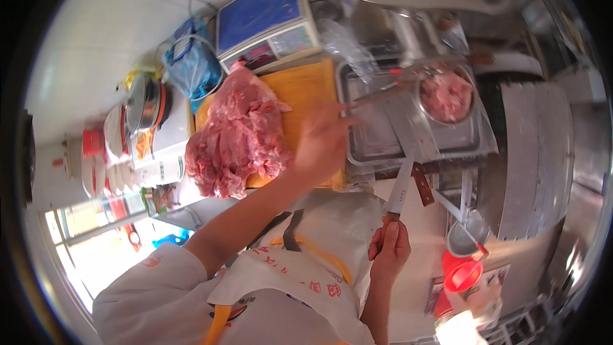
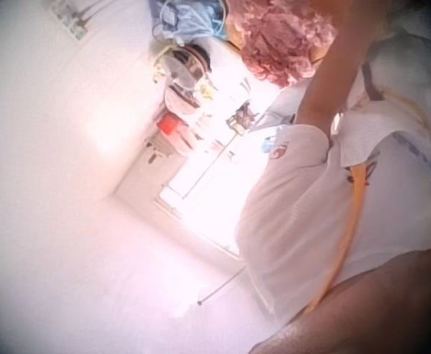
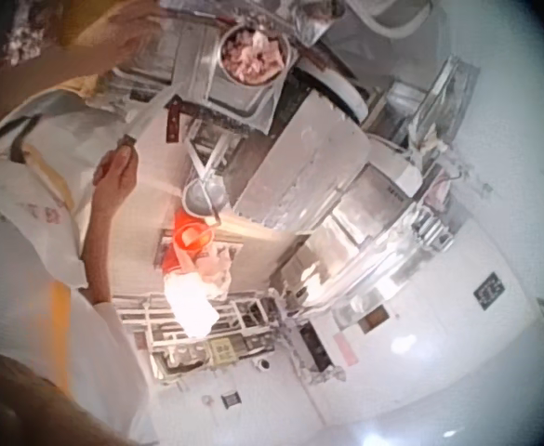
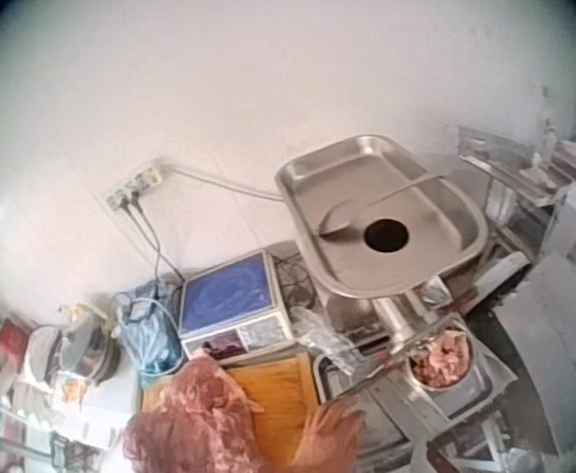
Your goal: The person takes a large piece of raw meat from a plastic bag, places it on a wooden cutting board, and uses a knife to cut away fat and tissue from the surface.
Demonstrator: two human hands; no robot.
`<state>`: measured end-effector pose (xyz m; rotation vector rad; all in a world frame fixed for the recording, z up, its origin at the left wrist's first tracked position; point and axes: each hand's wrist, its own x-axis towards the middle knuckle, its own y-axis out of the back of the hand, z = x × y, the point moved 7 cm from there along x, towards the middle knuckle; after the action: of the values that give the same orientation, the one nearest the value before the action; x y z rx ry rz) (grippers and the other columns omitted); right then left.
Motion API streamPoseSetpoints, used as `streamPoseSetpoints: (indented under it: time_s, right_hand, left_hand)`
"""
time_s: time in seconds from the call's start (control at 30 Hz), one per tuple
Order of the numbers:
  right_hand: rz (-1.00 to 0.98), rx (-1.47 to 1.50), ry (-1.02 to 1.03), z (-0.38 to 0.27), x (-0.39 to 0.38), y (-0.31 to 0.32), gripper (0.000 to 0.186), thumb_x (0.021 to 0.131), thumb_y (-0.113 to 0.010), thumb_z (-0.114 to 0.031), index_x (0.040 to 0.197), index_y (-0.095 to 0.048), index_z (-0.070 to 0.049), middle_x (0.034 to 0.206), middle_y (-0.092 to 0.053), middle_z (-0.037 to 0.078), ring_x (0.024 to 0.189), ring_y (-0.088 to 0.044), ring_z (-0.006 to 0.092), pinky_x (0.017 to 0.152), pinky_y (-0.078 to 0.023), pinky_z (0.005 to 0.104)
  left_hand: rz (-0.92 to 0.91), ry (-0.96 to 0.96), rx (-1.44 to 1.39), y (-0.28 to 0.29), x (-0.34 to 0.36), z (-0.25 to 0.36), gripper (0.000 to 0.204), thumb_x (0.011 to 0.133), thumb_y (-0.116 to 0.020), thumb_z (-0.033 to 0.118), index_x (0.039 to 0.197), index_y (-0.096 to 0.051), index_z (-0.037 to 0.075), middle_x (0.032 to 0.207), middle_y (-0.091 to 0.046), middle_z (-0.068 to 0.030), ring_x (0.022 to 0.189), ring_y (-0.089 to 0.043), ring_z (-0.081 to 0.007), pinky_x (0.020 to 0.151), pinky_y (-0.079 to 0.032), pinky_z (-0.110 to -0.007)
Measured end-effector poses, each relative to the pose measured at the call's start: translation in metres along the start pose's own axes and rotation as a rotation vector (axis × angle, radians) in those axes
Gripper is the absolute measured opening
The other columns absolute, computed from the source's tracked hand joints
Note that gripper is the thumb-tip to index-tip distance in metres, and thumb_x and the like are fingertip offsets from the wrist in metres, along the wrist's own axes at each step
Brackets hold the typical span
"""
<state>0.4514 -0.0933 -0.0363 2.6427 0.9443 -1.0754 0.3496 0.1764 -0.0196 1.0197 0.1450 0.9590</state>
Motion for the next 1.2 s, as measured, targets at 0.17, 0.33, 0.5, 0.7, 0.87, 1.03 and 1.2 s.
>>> streamPoseSetpoints:
  time_s: [0.17, 0.33, 0.5, 0.7, 0.87, 1.03, 1.2]
  right_hand:
    - [-0.153, -0.11, -0.007, -0.001, 0.01, -0.04, 0.033, 0.117, -0.051, -0.032, 0.115, -0.067, -0.003, 0.071, -0.055, -0.001, 0.046, -0.04, 0.005, 0.042, -0.03, 0.0226]
    - [-0.338, -0.265, 0.008, -0.001, 0.015, -0.084, 0.034, 0.117, -0.049, -0.032, 0.115, -0.066, -0.002, 0.071, -0.055, -0.001, 0.046, -0.042, 0.005, 0.043, -0.029, 0.0236]
    - [-0.362, -0.375, -0.003, 0.0, 0.015, -0.107, 0.034, 0.117, -0.049, -0.03, 0.113, -0.067, -0.002, 0.069, -0.054, -0.001, 0.045, -0.04, 0.0049, 0.042, -0.028, 0.0243]
    - [-0.431, -0.396, -0.019, 0.01, 0.02, -0.123, 0.031, 0.116, -0.05, -0.027, 0.111, -0.067, -0.002, 0.066, -0.052, -0.001, 0.046, -0.039, 0.0047, 0.042, -0.028, 0.0247]
    - [-0.441, -0.382, -0.064, 0.017, 0.02, -0.134, 0.031, 0.116, -0.051, -0.027, 0.117, -0.069, -0.002, 0.067, -0.052, -0.001, 0.048, -0.041, 0.0037, 0.043, -0.03, 0.0235]
    - [-0.513, -0.485, 0.044, 0.018, 0.03, -0.155, 0.029, 0.115, -0.053, -0.029, 0.112, -0.068, -0.004, 0.069, -0.054, -0.003, 0.049, -0.043, 0.0034, 0.044, -0.032, 0.0229]
    - [-0.554, -0.609, 0.206, 0.013, 0.048, -0.184, 0.028, 0.115, -0.056, -0.028, 0.114, -0.07, -0.004, 0.07, -0.056, -0.003, 0.052, -0.046, 0.0023, 0.047, -0.036, 0.0226]
  left_hand:
    - [0.184, 0.582, 0.466, 0.114, -0.102, -0.097, 0.053, 0.085, -0.08, 0.017, 0.132, -0.06, 0.005, 0.14, -0.054, -0.0252, 0.132, -0.05, -0.0472, 0.112, -0.042, -0.056]
    - [0.119, 0.773, 0.47, 0.122, -0.089, -0.13, 0.054, 0.085, -0.082, 0.036, 0.124, -0.063, 0.003, 0.125, -0.062, -0.0241, 0.12, -0.059, -0.0471, 0.105, -0.048, -0.055]
    - [0.197, 0.726, 0.266, 0.142, -0.068, -0.147, 0.03, 0.087, -0.079, 0.028, 0.097, -0.078, 0.0, 0.088, -0.074, -0.0217, 0.08, -0.074, -0.0382, 0.077, -0.058, -0.042]
    - [0.287, 1.174, -0.469, 0.139, -0.118, -0.19, 0.022, 0.092, -0.077, 0.018, 0.1, -0.083, -0.002, 0.078, -0.073, -0.0005, 0.072, -0.064, -0.0087, 0.068, -0.051, -0.028]
    - [0.39, 1.221, -0.808, 0.139, -0.107, -0.178, 0.019, 0.091, -0.074, 0.013, 0.096, -0.083, -0.003, 0.077, -0.072, -0.002, 0.066, -0.06, -0.0104, 0.062, -0.047, -0.028]
    - [0.29, 1.131, -0.719, 0.152, -0.083, -0.152, 0.016, 0.091, -0.072, 0.009, 0.094, -0.082, -0.003, 0.073, -0.068, -0.001, 0.058, -0.05, -0.0091, 0.055, -0.038, -0.027]
    - [0.318, 1.273, -0.99, 0.141, -0.09, -0.165, 0.016, 0.09, -0.073, 0.01, 0.091, -0.081, -0.003, 0.07, -0.066, -0.0003, 0.053, -0.046, -0.0084, 0.051, -0.033, -0.027]
